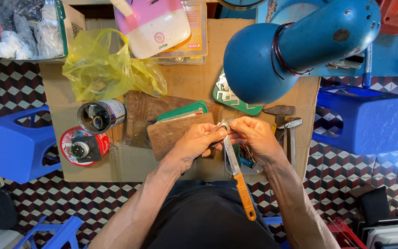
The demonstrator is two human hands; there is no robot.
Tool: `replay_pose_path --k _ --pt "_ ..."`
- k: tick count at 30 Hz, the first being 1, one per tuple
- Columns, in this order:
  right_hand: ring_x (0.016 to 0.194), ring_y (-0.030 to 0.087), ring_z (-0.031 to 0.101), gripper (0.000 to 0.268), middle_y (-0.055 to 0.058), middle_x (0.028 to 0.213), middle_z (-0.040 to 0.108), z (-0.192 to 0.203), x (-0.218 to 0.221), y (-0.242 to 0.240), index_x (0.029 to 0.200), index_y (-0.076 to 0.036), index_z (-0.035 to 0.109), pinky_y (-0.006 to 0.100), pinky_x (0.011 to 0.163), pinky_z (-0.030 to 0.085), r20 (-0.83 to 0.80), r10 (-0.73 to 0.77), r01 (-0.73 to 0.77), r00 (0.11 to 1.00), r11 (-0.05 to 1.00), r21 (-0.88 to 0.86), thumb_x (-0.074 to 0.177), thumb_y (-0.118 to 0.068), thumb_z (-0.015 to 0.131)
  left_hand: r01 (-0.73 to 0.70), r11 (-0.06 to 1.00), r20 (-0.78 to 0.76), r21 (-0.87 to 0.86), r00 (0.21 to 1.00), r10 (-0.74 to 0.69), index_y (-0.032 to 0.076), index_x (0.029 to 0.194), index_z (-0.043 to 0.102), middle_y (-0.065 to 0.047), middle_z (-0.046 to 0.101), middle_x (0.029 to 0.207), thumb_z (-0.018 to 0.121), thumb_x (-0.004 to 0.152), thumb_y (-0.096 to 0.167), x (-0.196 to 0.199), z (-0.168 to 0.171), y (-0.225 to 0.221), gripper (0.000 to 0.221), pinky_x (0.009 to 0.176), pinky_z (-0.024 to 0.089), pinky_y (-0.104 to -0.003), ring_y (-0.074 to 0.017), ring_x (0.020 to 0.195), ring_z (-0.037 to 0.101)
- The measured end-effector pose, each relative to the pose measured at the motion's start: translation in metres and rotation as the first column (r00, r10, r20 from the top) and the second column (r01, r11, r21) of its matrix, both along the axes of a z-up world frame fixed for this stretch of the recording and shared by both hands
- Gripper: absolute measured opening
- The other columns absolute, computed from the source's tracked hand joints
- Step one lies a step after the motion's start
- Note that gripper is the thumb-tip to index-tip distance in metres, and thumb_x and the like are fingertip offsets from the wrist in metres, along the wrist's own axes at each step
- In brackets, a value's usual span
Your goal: The person works at a cluttered workbench, using a utility knife to strip insulation from a small wire and then uses a screwdriver to adjust a terminal on a small electrical component. The person repeatedly inspects the wire and component while manipulating them with both hands.
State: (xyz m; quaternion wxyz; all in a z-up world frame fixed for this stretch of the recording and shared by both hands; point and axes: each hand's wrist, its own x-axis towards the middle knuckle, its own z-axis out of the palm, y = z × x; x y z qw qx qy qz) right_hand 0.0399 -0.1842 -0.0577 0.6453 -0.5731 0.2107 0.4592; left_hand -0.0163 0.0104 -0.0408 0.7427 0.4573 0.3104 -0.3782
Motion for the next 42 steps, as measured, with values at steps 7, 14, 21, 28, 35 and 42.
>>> replay_pose_path --k 7,14,21,28,35,42 --pt "0.074 0.013 0.07 0.025 0.012 0.09 0.073 -0.01 -0.002 0.0 0.103 0.005 0.069 0.02 0.064 0.055 0.015 -0.023 0.022 1.0 0.999 0.025 0.098 -0.019 0.064 0.041 0.996 -0.045 0.075 0.998 -0.038 0.006 0.101 0.072 0.003 0.066 0.076 0.066 0.096 0.028 0.004 -0.003 0.0 0.024 0.045 0.029 -0.017 0.0004 0.06 0.05" --pt "0.073 0.013 0.068 0.023 0.012 0.088 0.072 -0.015 -0.003 -0.001 0.102 0.006 0.069 0.021 0.063 0.053 0.007 -0.062 0.062 0.998 0.998 0.024 0.099 -0.016 0.064 0.001 0.999 -0.008 0.046 1.0 -0.001 0.006 0.1 0.071 0.002 0.064 0.074 0.068 0.096 0.03 0.003 -0.001 -0.002 0.025 0.044 0.028 -0.017 -0.0001 0.058 0.047" --pt "0.081 0.014 0.07 0.022 0.01 0.091 0.072 -0.001 -0.001 0.001 0.104 0.005 0.069 0.026 0.075 0.059 0.118 -0.048 0.047 0.992 0.999 0.011 0.099 -0.016 0.065 -0.006 0.999 0.005 0.038 1.0 0.006 0.005 0.109 0.066 0.001 0.064 0.081 0.069 0.095 0.03 0.004 -0.002 -0.001 0.029 0.045 0.032 -0.017 0.0001 0.064 0.053" --pt "0.084 0.014 0.07 0.021 0.008 0.093 0.071 0.011 -0.001 0.002 0.106 0.002 0.068 0.028 0.08 0.058 0.228 -0.086 0.082 0.97 0.996 0.03 0.1 -0.018 0.064 -0.087 0.996 0.089 -0.027 0.992 0.089 0.001 0.115 0.062 -0.001 0.063 0.083 0.07 0.095 0.03 0.005 0.004 0.0 0.036 0.046 0.035 -0.016 -0.0026 0.069 0.055" --pt "0.082 0.014 0.07 0.022 0.009 0.091 0.072 0.01 0.008 0.002 0.104 0.002 0.069 0.029 0.076 0.06 0.176 -0.024 0.023 0.984 1.0 0.01 0.097 -0.02 0.066 -0.061 0.998 0.098 0.001 0.993 0.061 0.001 0.114 0.062 -0.002 0.064 0.083 0.07 0.095 0.031 0.005 0.009 0.002 0.036 0.047 0.036 -0.015 -0.0025 0.068 0.056" --pt "0.08 0.015 0.072 0.023 0.008 0.091 0.072 0.011 0.015 -0.001 0.103 0.003 0.069 0.029 0.076 0.061 0.197 0.121 -0.124 0.973 0.992 0.001 0.098 -0.019 0.064 -0.021 0.999 0.117 0.028 0.993 0.017 0.002 0.112 0.063 0.0 0.066 0.087 0.069 0.094 0.03 0.003 0.005 0.004 0.034 0.047 0.038 -0.016 -0.001 0.07 0.059"
